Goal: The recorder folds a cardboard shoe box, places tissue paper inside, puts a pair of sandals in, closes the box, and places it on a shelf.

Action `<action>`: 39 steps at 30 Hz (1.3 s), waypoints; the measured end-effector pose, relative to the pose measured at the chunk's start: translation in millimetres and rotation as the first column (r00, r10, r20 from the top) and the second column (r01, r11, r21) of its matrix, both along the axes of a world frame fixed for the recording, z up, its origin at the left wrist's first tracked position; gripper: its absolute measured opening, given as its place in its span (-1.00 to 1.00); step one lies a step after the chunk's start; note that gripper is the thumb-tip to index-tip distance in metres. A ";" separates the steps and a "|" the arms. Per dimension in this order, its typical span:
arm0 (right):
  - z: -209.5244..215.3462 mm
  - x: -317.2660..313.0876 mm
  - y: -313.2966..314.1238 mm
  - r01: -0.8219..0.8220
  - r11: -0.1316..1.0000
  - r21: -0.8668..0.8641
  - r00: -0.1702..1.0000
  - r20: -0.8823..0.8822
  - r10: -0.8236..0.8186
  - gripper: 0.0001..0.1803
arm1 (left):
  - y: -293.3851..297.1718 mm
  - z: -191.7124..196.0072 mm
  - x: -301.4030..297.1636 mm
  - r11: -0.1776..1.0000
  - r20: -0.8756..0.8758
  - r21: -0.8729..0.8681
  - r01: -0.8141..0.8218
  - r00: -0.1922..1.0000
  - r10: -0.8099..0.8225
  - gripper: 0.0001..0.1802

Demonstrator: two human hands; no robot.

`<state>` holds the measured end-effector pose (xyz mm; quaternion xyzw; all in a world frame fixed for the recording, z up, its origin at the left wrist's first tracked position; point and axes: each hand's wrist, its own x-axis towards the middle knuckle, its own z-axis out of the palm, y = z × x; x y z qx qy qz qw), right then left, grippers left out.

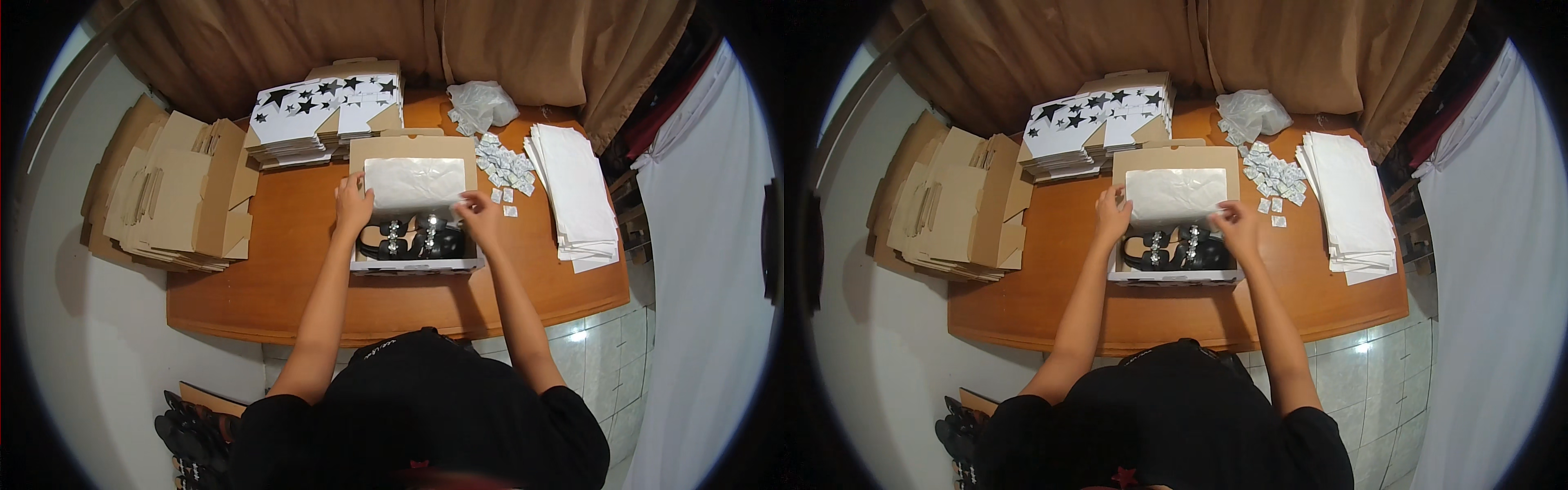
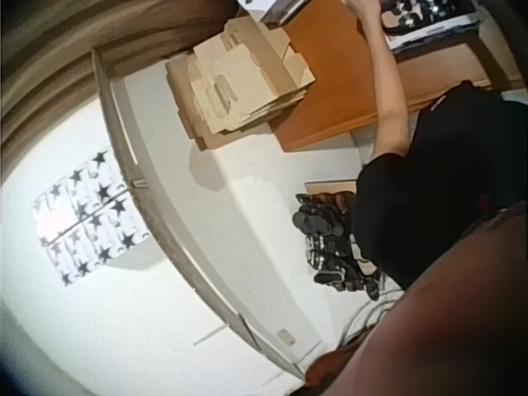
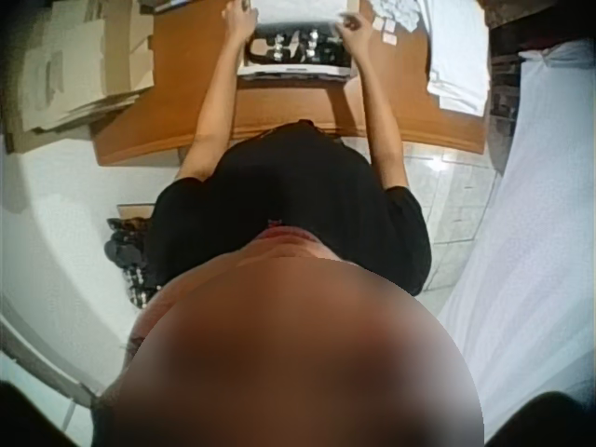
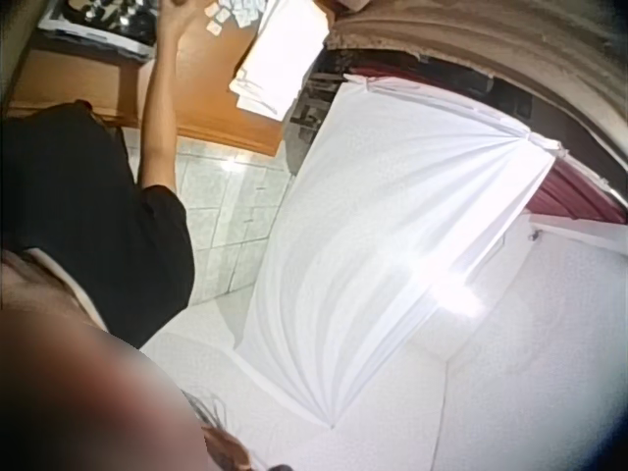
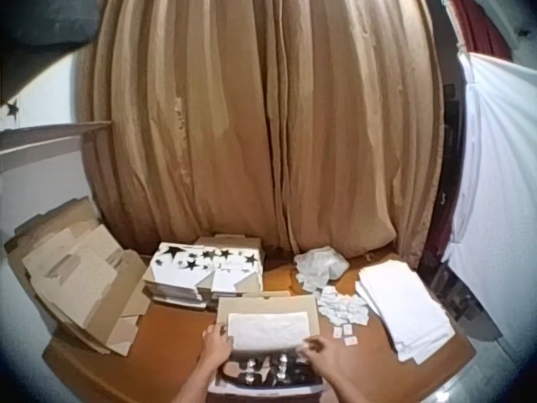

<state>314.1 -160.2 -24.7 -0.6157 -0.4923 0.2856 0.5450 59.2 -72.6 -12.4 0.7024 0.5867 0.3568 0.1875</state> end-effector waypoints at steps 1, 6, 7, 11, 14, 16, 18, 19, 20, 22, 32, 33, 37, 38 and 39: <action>-4.8 -9.9 4.2 -0.113 0.991 -0.071 0.993 0.038 0.116 -0.74 | 5.0 -1.0 2.8 1.000 0.000 -0.002 0.004 1.000 -0.004 -0.55; -11.4 -44.0 15.1 -0.177 0.978 -0.111 0.948 0.247 0.200 -0.65 | 28.4 -16.8 5.7 0.999 0.008 -0.031 -0.016 1.000 0.016 -0.42; -11.1 -45.4 16.4 -0.067 0.998 -0.016 0.940 0.335 0.069 -0.63 | 29.0 -15.1 7.0 0.999 0.009 -0.031 -0.015 1.000 0.015 -0.42; 0.6 -27.8 28.1 0.227 0.968 0.111 0.792 0.557 -0.249 -0.34 | 32.7 -13.3 8.3 0.998 0.045 -0.057 0.003 0.999 0.000 -0.32; 11.3 -22.6 40.6 0.308 0.946 -0.103 0.773 0.607 -0.186 -0.21 | 39.3 -15.1 7.9 0.994 0.059 -0.107 0.010 0.998 -0.004 -0.30; 11.0 -21.9 49.5 0.324 0.942 -0.084 0.758 0.619 -0.205 -0.25 | 43.1 -14.4 6.3 0.984 0.094 -0.179 0.023 0.996 -0.006 -0.31; 12.7 -15.6 57.7 0.340 0.938 -0.064 0.743 0.630 -0.226 -0.28 | 45.2 -11.9 3.7 0.943 0.265 -0.304 0.134 0.963 -0.051 -0.49; 16.0 -9.2 61.1 0.254 0.944 -0.210 0.881 0.453 -0.136 -0.39 | 43.6 -9.2 0.5 0.943 0.265 -0.305 0.132 0.963 -0.049 -0.49; 18.5 -3.2 62.0 0.137 0.933 -0.333 0.968 0.243 -0.055 -0.49 | 40.5 -6.7 -4.3 0.947 0.312 -0.253 0.197 0.943 -0.113 -0.63; 18.3 7.3 52.2 0.055 0.961 -0.272 0.987 0.161 -0.011 -0.61 | 28.9 5.8 -12.7 0.945 0.355 -0.198 0.262 0.917 -0.180 -0.76; 18.6 11.5 -30.8 -0.154 0.987 0.046 0.966 0.219 0.140 -0.86 | -58.6 24.9 -49.7 0.866 0.253 -0.072 0.494 0.849 -0.463 -0.72; 15.4 11.6 -35.7 -0.207 0.976 0.072 0.966 0.173 0.193 -0.85 | -63.5 25.1 -49.5 0.866 0.254 -0.073 0.495 0.849 -0.464 -0.72; 18.3 10.4 -52.1 -0.352 0.934 -0.070 0.936 -0.031 0.350 -0.86 | -76.7 29.6 -56.7 0.824 0.251 -0.241 0.512 0.853 -0.457 -0.77; 17.3 10.9 -53.7 -0.407 0.912 -0.059 0.908 -0.132 0.397 -0.88 | -77.4 23.5 -58.7 0.811 0.358 -0.305 0.499 0.849 -0.388 -0.75; 18.6 11.6 -55.3 -0.408 0.911 -0.059 0.908 -0.133 0.398 -0.88 | -78.1 18.1 -60.3 0.789 0.455 -0.368 0.491 0.836 -0.308 -0.71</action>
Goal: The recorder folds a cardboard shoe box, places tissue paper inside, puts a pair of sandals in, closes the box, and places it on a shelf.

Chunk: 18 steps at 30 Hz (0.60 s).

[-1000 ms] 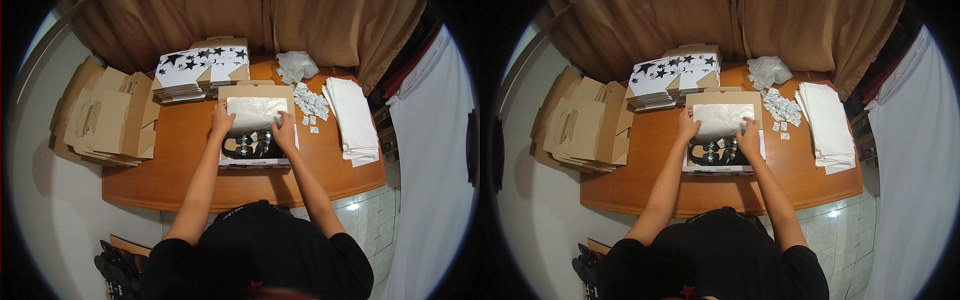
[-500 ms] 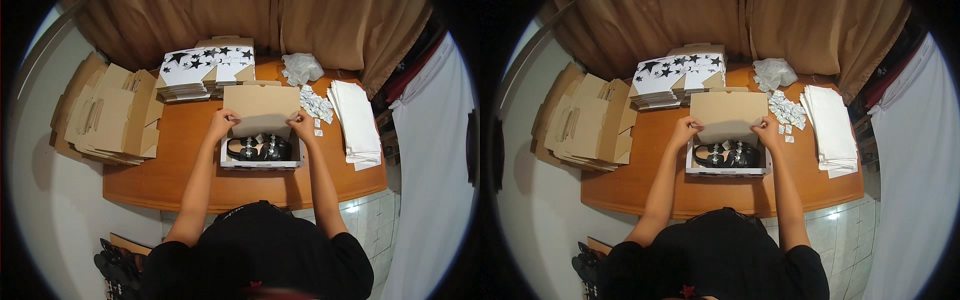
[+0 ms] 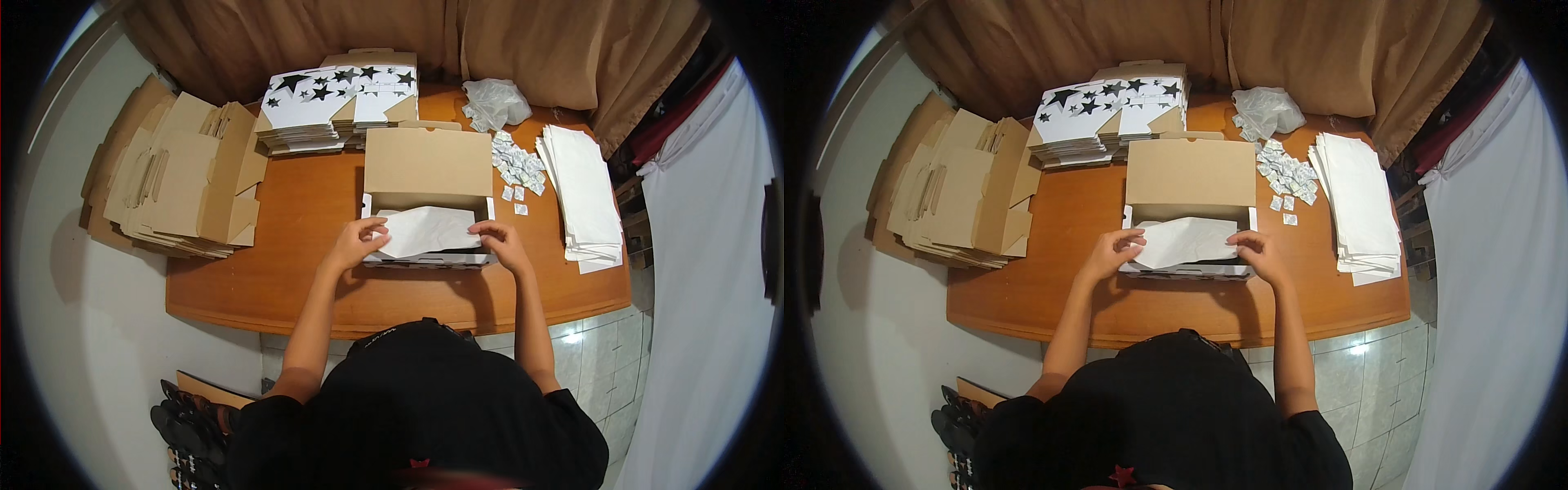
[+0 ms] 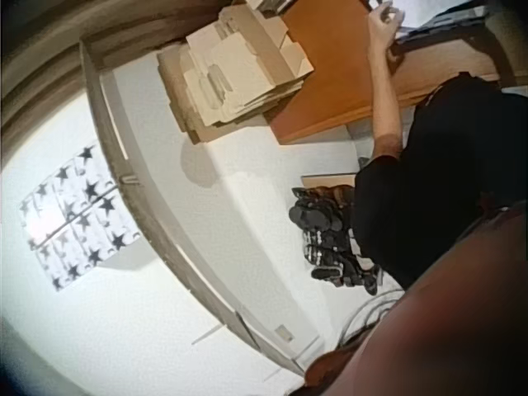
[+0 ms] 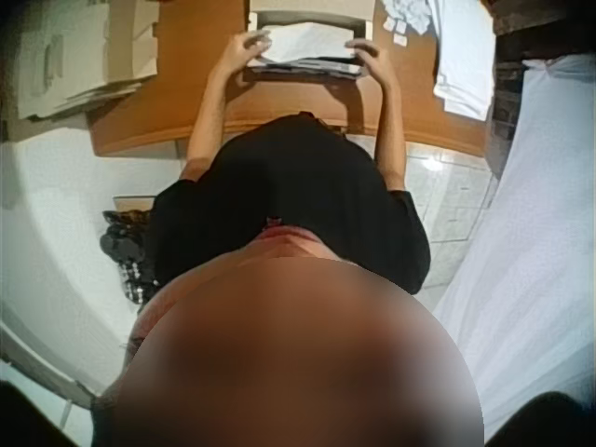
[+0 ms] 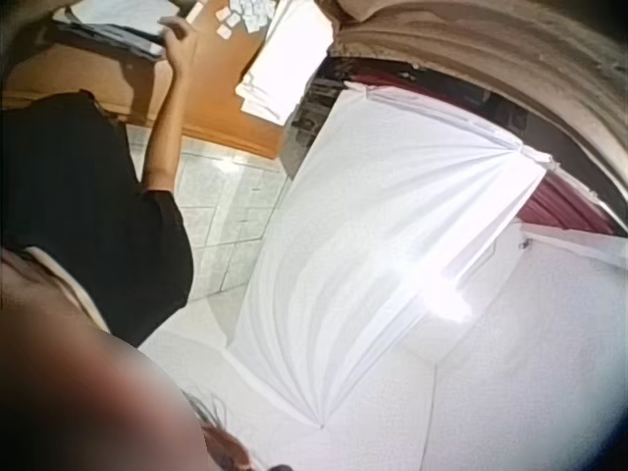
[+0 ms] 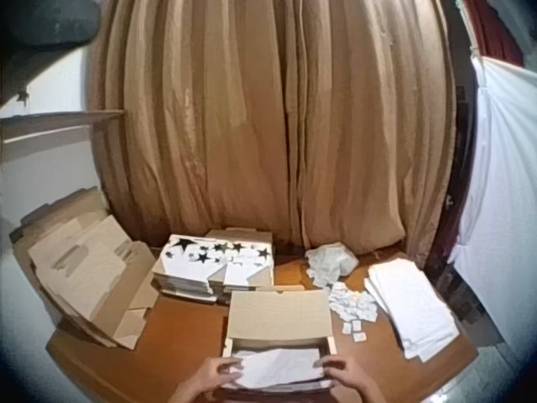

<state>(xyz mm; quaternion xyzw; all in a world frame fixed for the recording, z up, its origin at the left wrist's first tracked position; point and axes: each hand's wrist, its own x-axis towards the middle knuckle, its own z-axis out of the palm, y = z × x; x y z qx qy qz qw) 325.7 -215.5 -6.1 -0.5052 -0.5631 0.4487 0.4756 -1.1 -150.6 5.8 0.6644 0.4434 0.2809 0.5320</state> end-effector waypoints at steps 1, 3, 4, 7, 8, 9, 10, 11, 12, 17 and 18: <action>7.9 -0.9 -1.7 0.007 0.993 -0.120 0.996 -0.087 -0.018 -0.88 | 0.5 2.2 1.3 0.999 0.007 -0.025 0.022 1.000 -0.022 -0.62; 6.6 -1.2 0.8 0.071 0.973 -0.219 0.997 -0.004 -0.074 -0.82 | 2.6 7.5 6.0 1.000 -0.105 0.003 -0.011 0.994 0.011 -0.63; 6.3 -3.0 2.0 0.072 0.973 -0.219 0.997 -0.005 -0.075 -0.82 | 1.9 12.0 8.0 0.998 -0.214 0.037 -0.045 0.976 0.052 -0.63; 3.9 -9.4 7.4 0.216 0.962 -0.165 0.976 0.035 -0.213 -0.75 | 5.7 -9.5 10.6 0.980 0.033 0.105 -0.168 0.986 0.165 -0.66; 3.3 -9.4 6.8 0.218 0.962 -0.164 0.976 0.035 -0.215 -0.75 | 6.3 -10.9 10.3 0.980 0.033 0.106 -0.166 0.986 0.163 -0.66; 2.9 -10.1 6.2 0.276 0.948 -0.161 0.961 0.032 -0.275 -0.74 | 6.8 -12.1 9.3 0.978 0.077 0.013 -0.208 0.976 0.206 -0.64; 5.5 -11.3 5.1 0.335 0.929 -0.159 0.942 0.029 -0.335 -0.73 | 6.1 -6.9 10.9 0.967 0.116 -0.084 -0.240 0.962 0.249 -0.61; -0.2 -8.3 4.9 0.339 0.927 -0.158 0.941 0.029 -0.338 -0.73 | 4.7 -2.0 12.6 0.968 0.116 -0.083 -0.237 0.962 0.246 -0.61; -10.9 -3.2 5.4 0.374 0.923 -0.089 0.925 0.110 -0.364 -0.71 | 2.7 3.4 14.6 0.965 0.104 -0.091 -0.247 0.961 0.256 -0.58; -22.1 -8.5 2.2 0.426 0.893 0.144 0.879 0.168 -0.447 -0.68 | -1.2 0.4 11.7 0.963 0.113 -0.129 -0.237 0.961 0.251 -0.50; -23.5 -8.7 1.3 0.437 0.886 0.157 0.867 0.190 -0.461 -0.68 | -2.0 -2.1 11.1 0.964 0.114 -0.118 -0.238 0.961 0.251 -0.50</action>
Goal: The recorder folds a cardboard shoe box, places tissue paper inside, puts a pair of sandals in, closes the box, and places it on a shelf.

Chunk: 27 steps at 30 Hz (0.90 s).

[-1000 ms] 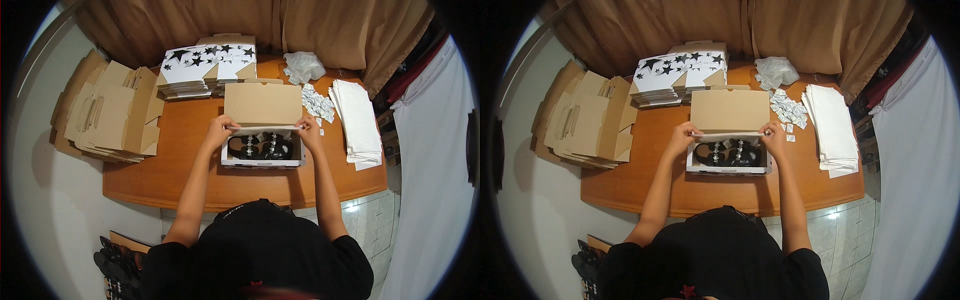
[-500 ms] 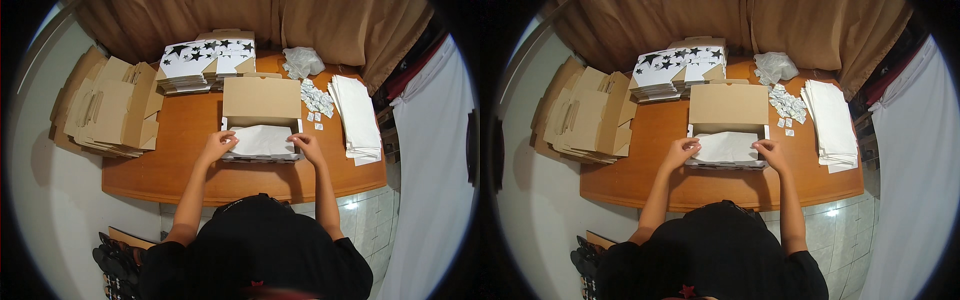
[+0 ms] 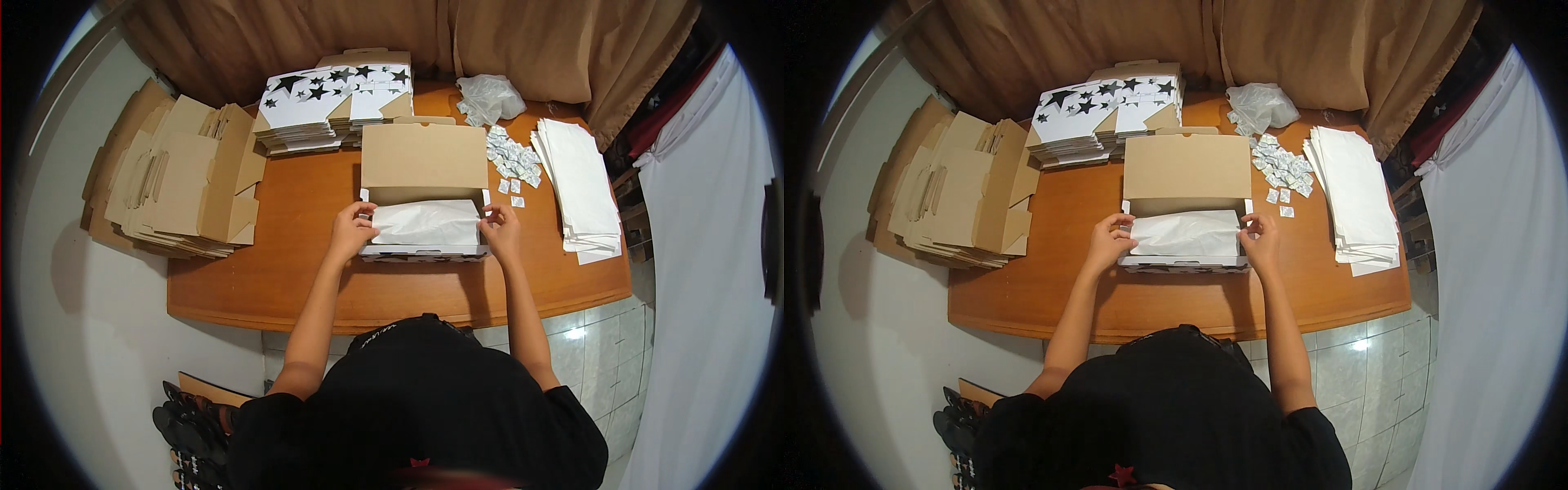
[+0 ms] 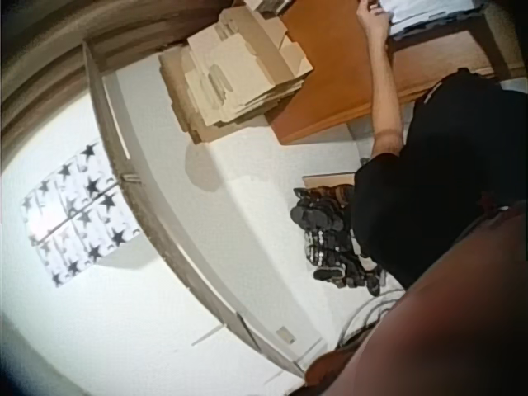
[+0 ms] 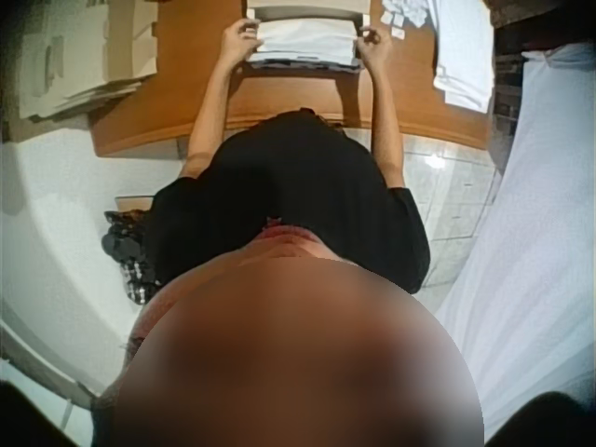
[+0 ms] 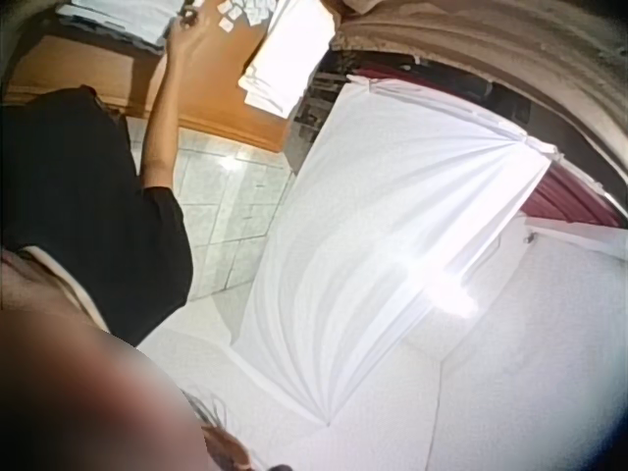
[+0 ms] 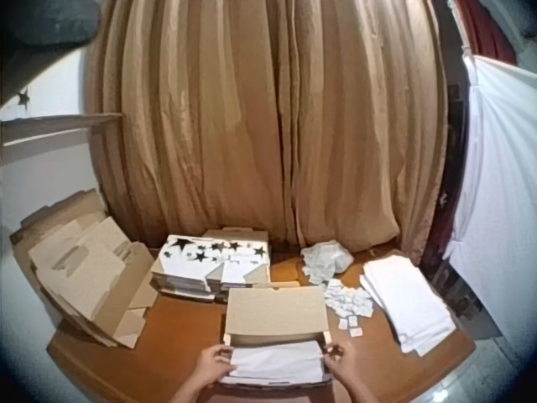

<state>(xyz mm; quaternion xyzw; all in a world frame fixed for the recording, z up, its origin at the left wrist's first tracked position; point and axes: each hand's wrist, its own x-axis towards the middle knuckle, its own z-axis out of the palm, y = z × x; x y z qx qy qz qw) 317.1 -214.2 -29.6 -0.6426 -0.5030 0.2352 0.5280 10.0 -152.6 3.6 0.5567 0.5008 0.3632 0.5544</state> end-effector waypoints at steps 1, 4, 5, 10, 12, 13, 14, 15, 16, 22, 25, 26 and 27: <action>0.5 -0.9 -0.8 0.016 1.000 0.003 1.000 0.026 -0.016 -0.69 | -0.2 -2.1 -0.4 1.000 -0.001 0.011 -0.001 1.000 0.001 -0.51; 2.7 -4.5 -5.8 0.018 1.000 0.015 0.996 0.086 -0.019 -0.70 | -0.2 -7.7 -0.9 0.997 -0.082 0.078 0.005 0.997 0.002 -0.51; 4.1 -6.5 -7.5 0.019 1.000 0.014 0.996 0.086 -0.020 -0.70 | 0.0 -9.4 -0.7 0.997 -0.082 0.078 0.005 0.997 0.001 -0.51; 1.3 -10.4 -5.5 0.109 0.994 0.001 0.993 0.044 -0.109 -0.69 | 2.1 -5.8 3.1 0.983 -0.093 0.177 -0.047 0.994 0.064 -0.50; -1.8 -6.5 -1.1 0.115 0.993 0.040 0.992 0.047 -0.117 -0.70 | 4.4 -1.9 3.7 0.991 0.052 0.104 -0.087 0.995 0.082 -0.50; -0.8 -6.6 0.7 0.117 0.990 0.078 0.991 0.050 -0.121 -0.70 | 5.0 0.3 3.2 0.992 0.193 0.024 -0.120 0.975 0.114 -0.50; 0.0 -7.1 0.1 0.116 0.990 0.078 0.992 0.049 -0.120 -0.70 | 3.7 2.2 2.5 0.992 0.193 0.025 -0.121 0.975 0.114 -0.50; 0.8 -7.3 -2.0 0.087 0.993 0.079 0.994 0.058 -0.092 -0.71 | 1.0 4.3 1.7 0.994 0.138 0.029 -0.109 0.985 0.104 -0.51; 4.6 -8.8 -4.3 0.057 0.995 0.079 0.996 0.067 -0.062 -0.71 | -1.4 5.4 0.9 0.995 0.083 0.031 -0.097 0.992 0.094 -0.53; 15.7 -6.4 -18.1 -0.091 0.996 0.007 0.938 0.336 0.083 -0.70 | -5.4 1.5 -13.8 0.858 -0.492 0.317 0.405 0.843 -0.216 -0.61; 24.1 -2.3 -15.7 -0.212 0.977 -0.023 0.887 0.414 0.202 -0.73 | -7.3 4.4 -7.0 0.794 -0.614 0.418 0.440 0.782 -0.110 -0.74; 28.8 -2.8 -15.1 -0.212 0.977 -0.023 0.887 0.414 0.203 -0.73 | -9.2 8.1 -1.5 0.795 -0.614 0.418 0.440 0.782 -0.110 -0.74; 33.9 -4.0 -14.6 -0.192 0.977 -0.093 0.882 0.420 0.213 -0.75 | -12.1 11.8 5.6 0.789 -0.611 0.427 0.442 0.784 -0.108 -0.77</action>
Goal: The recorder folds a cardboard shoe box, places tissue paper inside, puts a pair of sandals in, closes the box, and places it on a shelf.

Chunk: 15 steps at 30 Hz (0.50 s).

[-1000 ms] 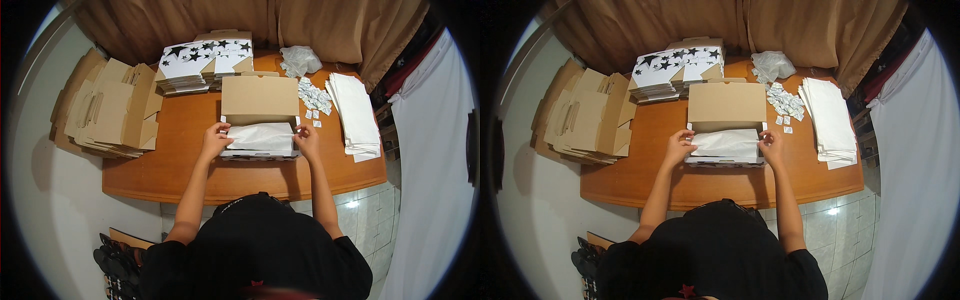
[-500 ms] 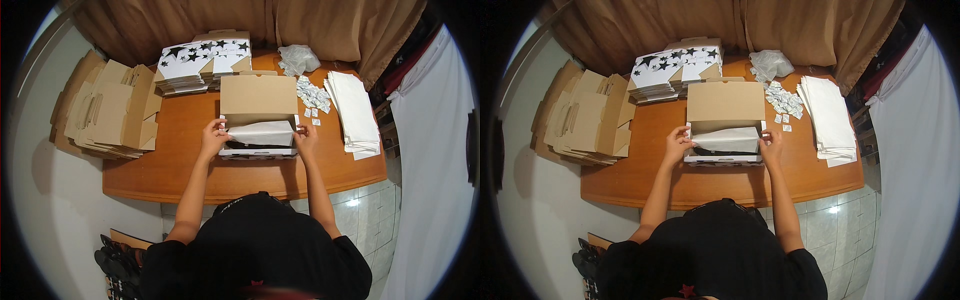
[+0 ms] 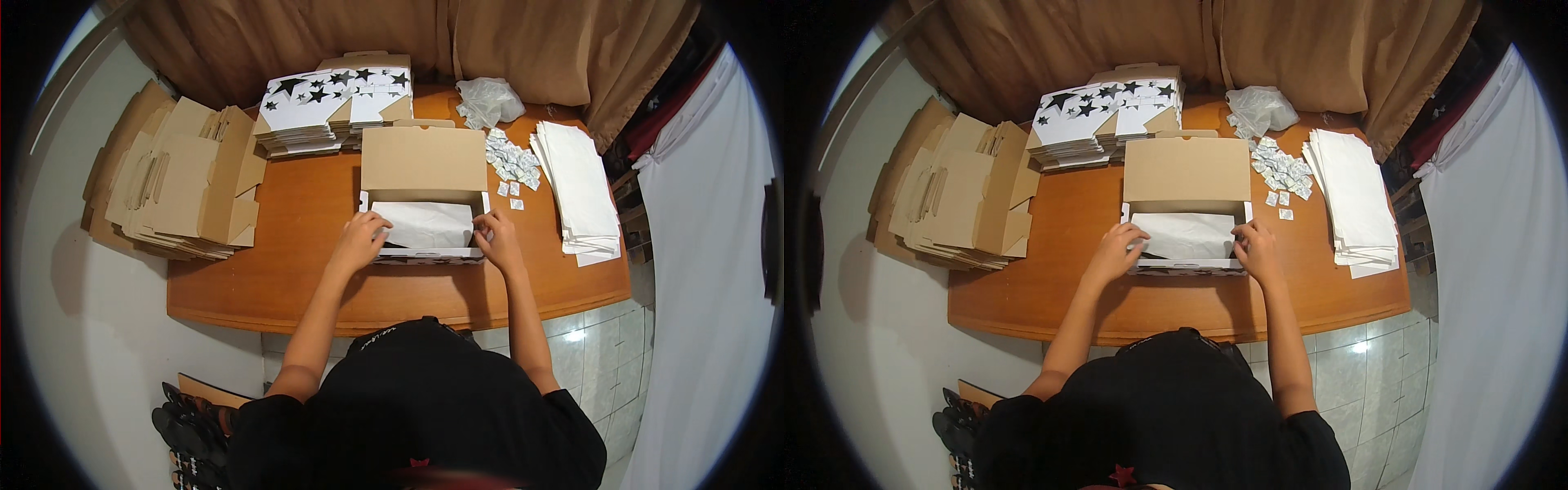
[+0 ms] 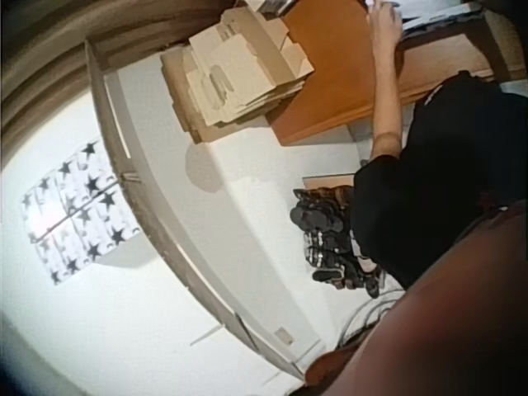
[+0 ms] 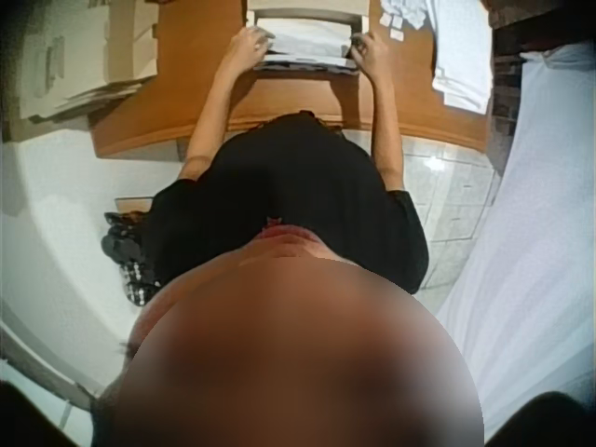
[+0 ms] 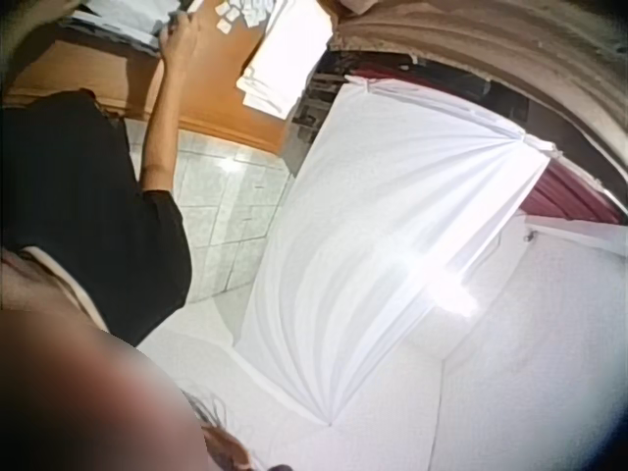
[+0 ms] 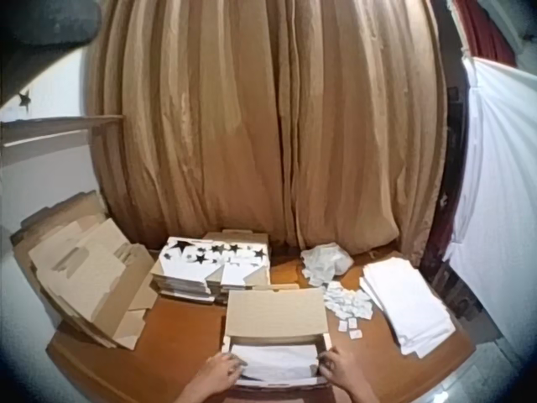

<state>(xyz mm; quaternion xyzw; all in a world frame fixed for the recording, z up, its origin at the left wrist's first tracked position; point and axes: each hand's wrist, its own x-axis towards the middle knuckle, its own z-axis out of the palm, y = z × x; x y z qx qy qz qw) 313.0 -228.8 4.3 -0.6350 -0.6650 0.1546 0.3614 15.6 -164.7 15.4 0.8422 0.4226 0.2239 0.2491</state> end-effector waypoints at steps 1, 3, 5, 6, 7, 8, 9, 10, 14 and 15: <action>4.3 -2.0 1.1 0.020 0.998 -0.061 1.000 0.024 -0.018 -0.77 | -2.7 5.5 6.7 1.000 0.006 0.015 0.005 1.000 -0.005 -0.78; 4.6 -6.1 6.1 0.015 1.000 0.004 0.998 0.061 -0.015 -0.77 | 1.0 -2.4 17.0 0.999 0.003 -0.021 0.031 1.000 -0.031 -0.67; 3.9 -13.7 11.7 0.006 0.998 0.064 0.995 0.096 -0.012 -0.76 | 4.0 -11.0 28.4 0.991 -0.061 0.114 0.067 0.996 -0.060 -0.58; 3.8 -19.0 14.6 -0.032 0.998 0.054 0.987 0.156 0.023 -0.74 | 7.8 -14.5 33.4 0.996 -0.076 0.044 0.078 0.994 -0.074 -0.46; 2.2 -22.4 16.1 -0.066 0.997 0.040 0.975 0.216 0.056 -0.72 | 7.9 -19.0 39.9 0.996 -0.076 0.044 0.078 0.994 -0.075 -0.46; -5.5 -24.3 18.2 -0.078 0.997 -0.017 0.967 0.241 0.080 -0.67 | 7.9 -23.3 46.2 0.994 -0.140 0.100 0.046 0.990 -0.032 -0.39; -9.8 -27.2 18.4 -0.078 0.997 -0.015 0.967 0.241 0.080 -0.67 | 8.3 -27.0 48.8 0.987 -0.201 0.157 0.017 0.980 0.015 -0.33; -11.5 -30.7 18.3 -0.072 0.995 -0.068 0.946 0.311 0.090 -0.68 | 8.3 -25.5 49.6 0.987 -0.200 0.159 0.018 0.980 0.014 -0.33; -3.0 -32.2 15.9 -0.046 0.952 -0.303 0.905 0.392 0.168 -0.73 | 5.2 2.5 53.3 0.961 -0.415 -0.269 0.069 0.892 -0.180 -0.30; -1.0 -31.4 16.4 -0.034 0.908 -0.418 0.906 0.371 0.205 -0.74 | 5.0 9.7 54.4 0.911 -0.495 -0.411 0.047 0.827 -0.266 -0.33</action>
